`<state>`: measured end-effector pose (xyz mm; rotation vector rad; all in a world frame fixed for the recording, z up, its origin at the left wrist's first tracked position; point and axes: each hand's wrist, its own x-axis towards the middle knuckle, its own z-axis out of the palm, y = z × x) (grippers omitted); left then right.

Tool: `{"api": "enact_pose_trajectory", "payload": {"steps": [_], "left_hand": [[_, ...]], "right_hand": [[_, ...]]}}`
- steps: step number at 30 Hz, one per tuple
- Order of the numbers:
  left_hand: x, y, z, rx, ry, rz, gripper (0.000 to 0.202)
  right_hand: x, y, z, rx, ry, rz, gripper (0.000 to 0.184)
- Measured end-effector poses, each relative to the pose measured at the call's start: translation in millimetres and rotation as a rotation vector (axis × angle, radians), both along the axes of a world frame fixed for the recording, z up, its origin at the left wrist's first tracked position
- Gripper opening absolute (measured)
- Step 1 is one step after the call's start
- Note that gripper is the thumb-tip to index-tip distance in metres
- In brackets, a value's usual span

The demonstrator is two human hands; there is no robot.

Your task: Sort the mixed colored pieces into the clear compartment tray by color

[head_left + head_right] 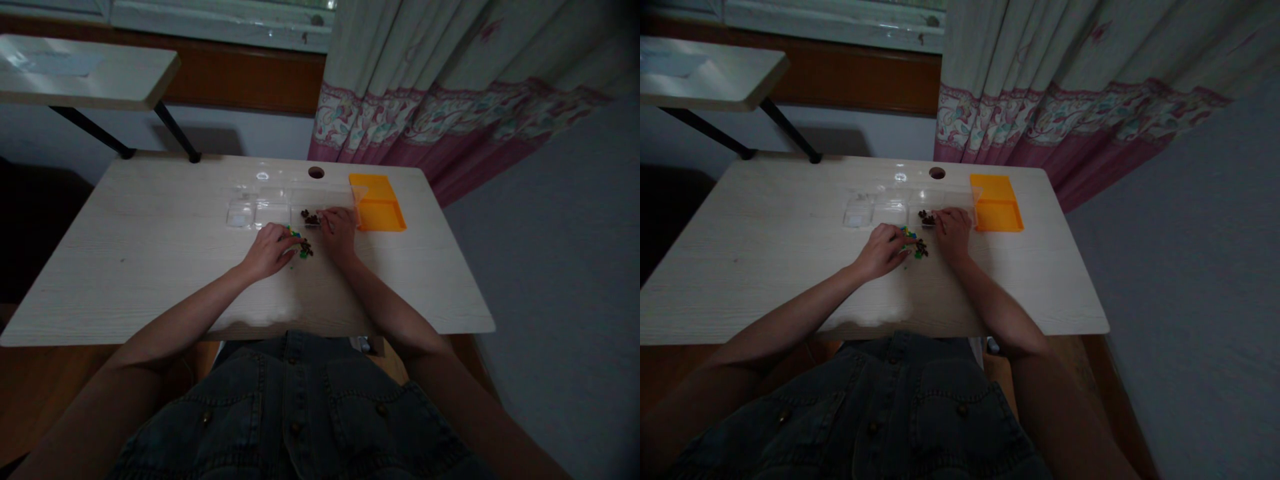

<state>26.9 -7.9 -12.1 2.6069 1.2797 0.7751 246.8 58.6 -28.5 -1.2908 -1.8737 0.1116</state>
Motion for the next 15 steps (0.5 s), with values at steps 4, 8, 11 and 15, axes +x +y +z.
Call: {"api": "enact_pose_trajectory", "payload": {"steps": [4, 8, 11, 15], "left_hand": [[1.6, -1.8, -0.5, 0.014, 0.064, -0.026, 0.034], [2.3, -2.4, -1.4, 0.02, 0.08, -0.018, 0.028], [2.1, -2.4, -1.4, 0.023, 0.08, -0.009, 0.024], [1.8, -2.2, -0.6, 0.027, 0.081, -0.027, 0.023]], "right_hand": [[-0.8, -1.7, 2.3, 0.012, -0.02, 0.005, 0.03], [-1.0, -1.6, 2.6, 0.005, -0.019, 0.014, 0.031], [-0.7, -1.3, 2.3, -0.01, -0.021, 0.023, 0.032], [-0.5, -1.5, 2.2, -0.003, -0.027, 0.022, 0.032]]}}
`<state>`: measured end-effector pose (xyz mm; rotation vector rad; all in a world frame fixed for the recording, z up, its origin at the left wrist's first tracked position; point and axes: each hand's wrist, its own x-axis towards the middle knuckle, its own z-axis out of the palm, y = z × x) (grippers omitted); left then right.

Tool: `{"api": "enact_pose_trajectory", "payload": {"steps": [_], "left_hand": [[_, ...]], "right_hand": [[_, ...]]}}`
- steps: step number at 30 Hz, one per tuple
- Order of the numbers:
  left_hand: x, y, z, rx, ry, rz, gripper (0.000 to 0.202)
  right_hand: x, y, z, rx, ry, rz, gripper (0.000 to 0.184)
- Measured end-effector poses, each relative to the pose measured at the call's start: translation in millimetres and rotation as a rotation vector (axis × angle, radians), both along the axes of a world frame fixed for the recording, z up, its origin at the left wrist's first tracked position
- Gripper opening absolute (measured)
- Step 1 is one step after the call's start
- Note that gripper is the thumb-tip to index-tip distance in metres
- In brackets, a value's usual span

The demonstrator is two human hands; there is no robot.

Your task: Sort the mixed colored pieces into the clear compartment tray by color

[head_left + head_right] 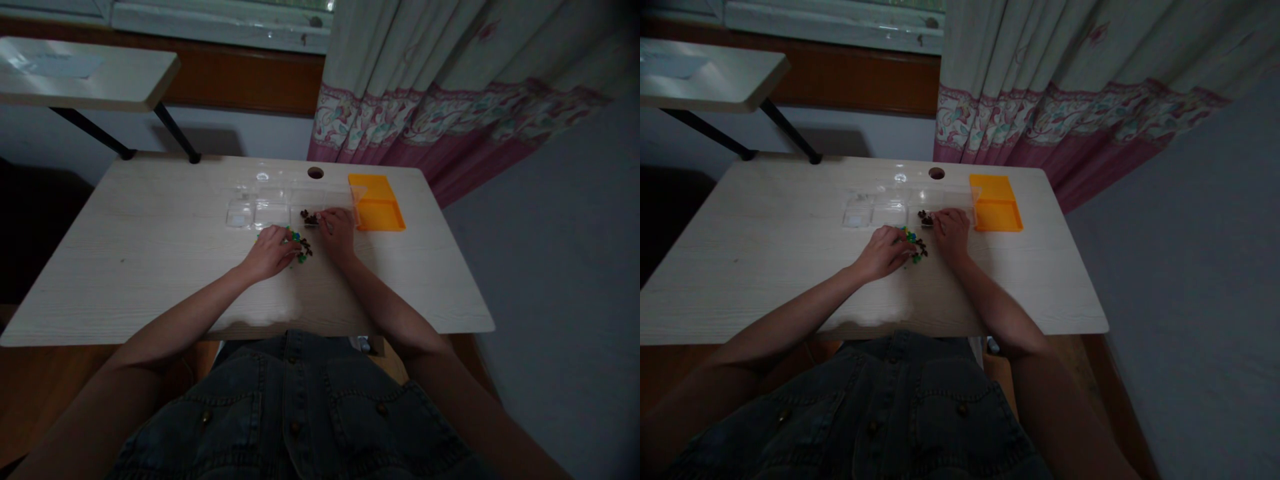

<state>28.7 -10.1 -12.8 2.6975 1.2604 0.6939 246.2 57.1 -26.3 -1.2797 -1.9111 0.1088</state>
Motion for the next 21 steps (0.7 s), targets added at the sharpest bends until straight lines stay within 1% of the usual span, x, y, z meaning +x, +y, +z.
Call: {"api": "enact_pose_trajectory", "payload": {"steps": [4, 9, 14, 17, 21], "left_hand": [[-0.3, -0.2, 1.6, 0.002, 0.017, -0.047, 0.028], [-0.7, -0.7, 2.6, 0.005, 0.038, -0.096, 0.025], [-0.6, -0.5, 2.0, -0.007, 0.03, -0.062, 0.02], [-1.0, 0.0, 1.9, -0.014, 0.027, -0.027, 0.02], [-1.9, 0.8, 2.9, -0.022, 0.021, 0.013, 0.02]], "right_hand": [[-0.1, 0.2, -1.2, -0.017, -0.003, 0.001, 0.033], [0.6, 0.7, -2.8, -0.035, 0.012, 0.014, 0.033], [0.8, 0.8, -2.9, -0.011, 0.01, 0.019, 0.032], [0.5, 1.3, -3.3, 0.027, 0.003, 0.011, 0.031], [0.5, 2.1, -3.9, 0.038, -0.003, 0.009, 0.028]]}}
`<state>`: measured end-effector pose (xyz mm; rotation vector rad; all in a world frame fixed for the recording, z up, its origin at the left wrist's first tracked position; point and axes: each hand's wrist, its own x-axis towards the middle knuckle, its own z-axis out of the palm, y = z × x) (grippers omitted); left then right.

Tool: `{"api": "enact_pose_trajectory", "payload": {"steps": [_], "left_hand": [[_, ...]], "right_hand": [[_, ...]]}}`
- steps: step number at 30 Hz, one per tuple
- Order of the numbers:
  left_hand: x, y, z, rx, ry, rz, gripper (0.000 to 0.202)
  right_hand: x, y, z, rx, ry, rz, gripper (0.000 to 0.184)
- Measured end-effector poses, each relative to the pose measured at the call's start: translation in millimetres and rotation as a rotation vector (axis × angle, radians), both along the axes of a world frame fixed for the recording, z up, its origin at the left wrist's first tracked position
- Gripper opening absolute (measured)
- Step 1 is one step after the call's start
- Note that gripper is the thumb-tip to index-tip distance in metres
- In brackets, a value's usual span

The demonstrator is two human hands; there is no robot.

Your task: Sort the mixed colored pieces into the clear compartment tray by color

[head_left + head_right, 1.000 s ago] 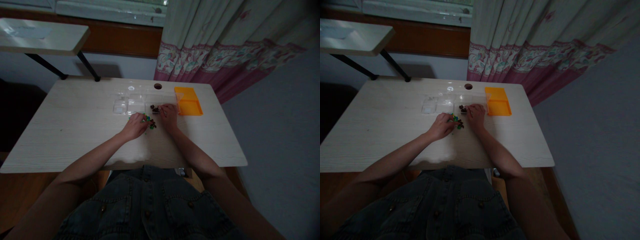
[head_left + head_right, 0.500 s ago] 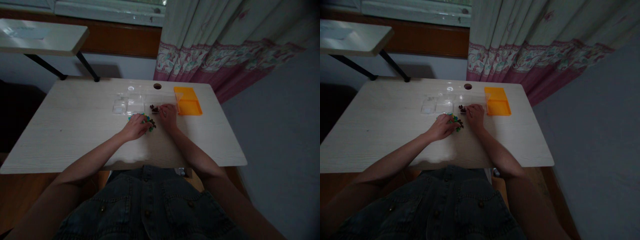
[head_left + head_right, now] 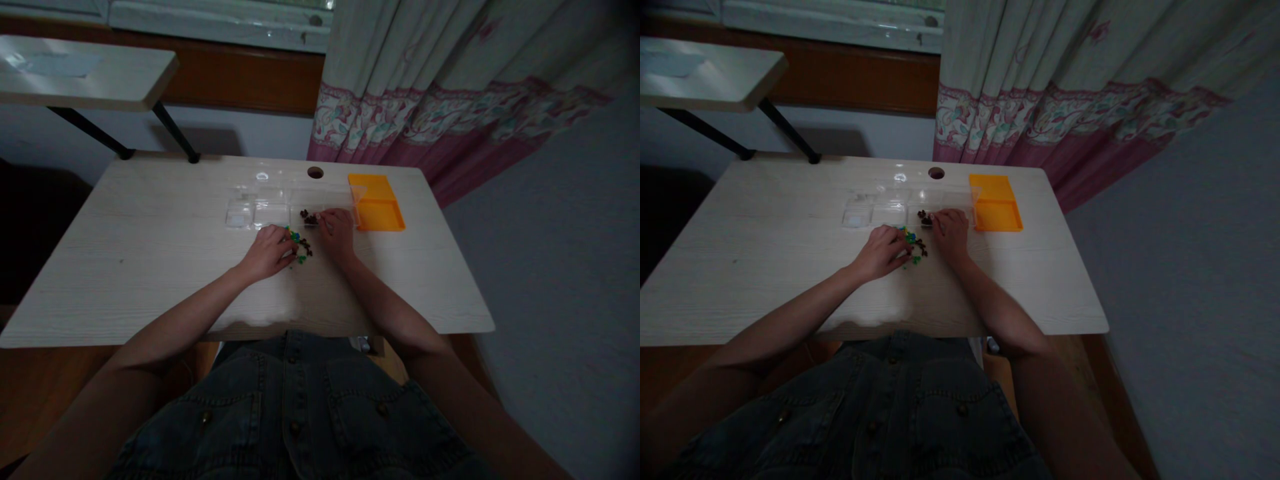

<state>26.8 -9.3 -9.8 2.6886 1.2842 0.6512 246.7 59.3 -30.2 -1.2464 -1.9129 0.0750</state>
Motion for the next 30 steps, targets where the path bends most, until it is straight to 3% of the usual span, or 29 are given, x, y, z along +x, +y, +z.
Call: {"api": "enact_pose_trajectory", "payload": {"steps": [14, 30], "left_hand": [[-15, 5, 1.2, -0.029, 0.005, -0.013, 0.026], [-5, 4, -4.1, 0.049, 0.0, 0.041, 0.025]], "right_hand": [[1, 1, -3.5, -0.034, 0.033, 0.034, 0.03], [-3, -10, 5.5, -0.008, -0.047, 0.089, 0.025]]}}
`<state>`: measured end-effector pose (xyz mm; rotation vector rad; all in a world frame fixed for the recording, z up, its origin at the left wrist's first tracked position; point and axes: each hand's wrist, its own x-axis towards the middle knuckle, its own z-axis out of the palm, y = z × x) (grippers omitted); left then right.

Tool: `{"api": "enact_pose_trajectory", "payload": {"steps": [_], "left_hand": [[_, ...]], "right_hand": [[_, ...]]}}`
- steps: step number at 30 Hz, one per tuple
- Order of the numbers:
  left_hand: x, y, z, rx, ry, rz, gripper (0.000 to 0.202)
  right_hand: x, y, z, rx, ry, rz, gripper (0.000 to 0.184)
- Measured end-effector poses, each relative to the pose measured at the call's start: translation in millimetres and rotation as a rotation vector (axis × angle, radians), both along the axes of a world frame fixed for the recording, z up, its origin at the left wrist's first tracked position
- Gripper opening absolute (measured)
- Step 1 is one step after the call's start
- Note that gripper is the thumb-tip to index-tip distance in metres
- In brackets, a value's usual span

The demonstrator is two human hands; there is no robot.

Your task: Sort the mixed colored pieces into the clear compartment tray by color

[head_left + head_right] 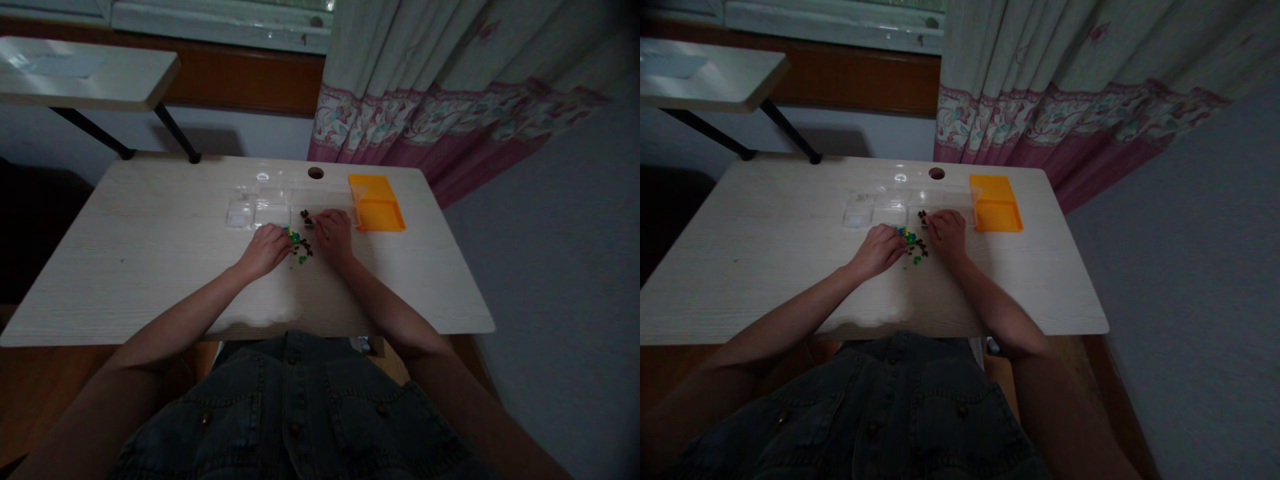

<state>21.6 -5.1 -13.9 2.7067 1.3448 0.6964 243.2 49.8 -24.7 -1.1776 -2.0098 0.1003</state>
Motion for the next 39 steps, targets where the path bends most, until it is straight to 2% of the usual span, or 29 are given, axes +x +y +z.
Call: {"api": "enact_pose_trajectory", "payload": {"steps": [7, 9, 15, 22, 39], "left_hand": [[-3, 4, 0.9, -0.039, -0.222, 0.086, 0.023], [-3, 5, 0.9, -0.041, -0.27, 0.095, 0.022], [-1, 5, 0.0, -0.068, -0.31, 0.123, 0.025], [0, 6, -2.2, -0.072, -0.328, 0.132, 0.024], [2, 4, 3.2, -0.083, -0.326, 0.067, 0.031]], "right_hand": [[-6, -12, -0.3, 0.022, -0.172, 0.293, 0.019], [-9, -14, -1.4, 0.045, -0.195, 0.32, 0.021], [-16, -18, -3.2, 0.141, -0.157, 0.272, 0.021], [-20, -22, -1.8, 0.06, -0.188, 0.235, 0.018], [-21, -23, -0.3, 0.063, -0.173, 0.25, 0.018]]}}
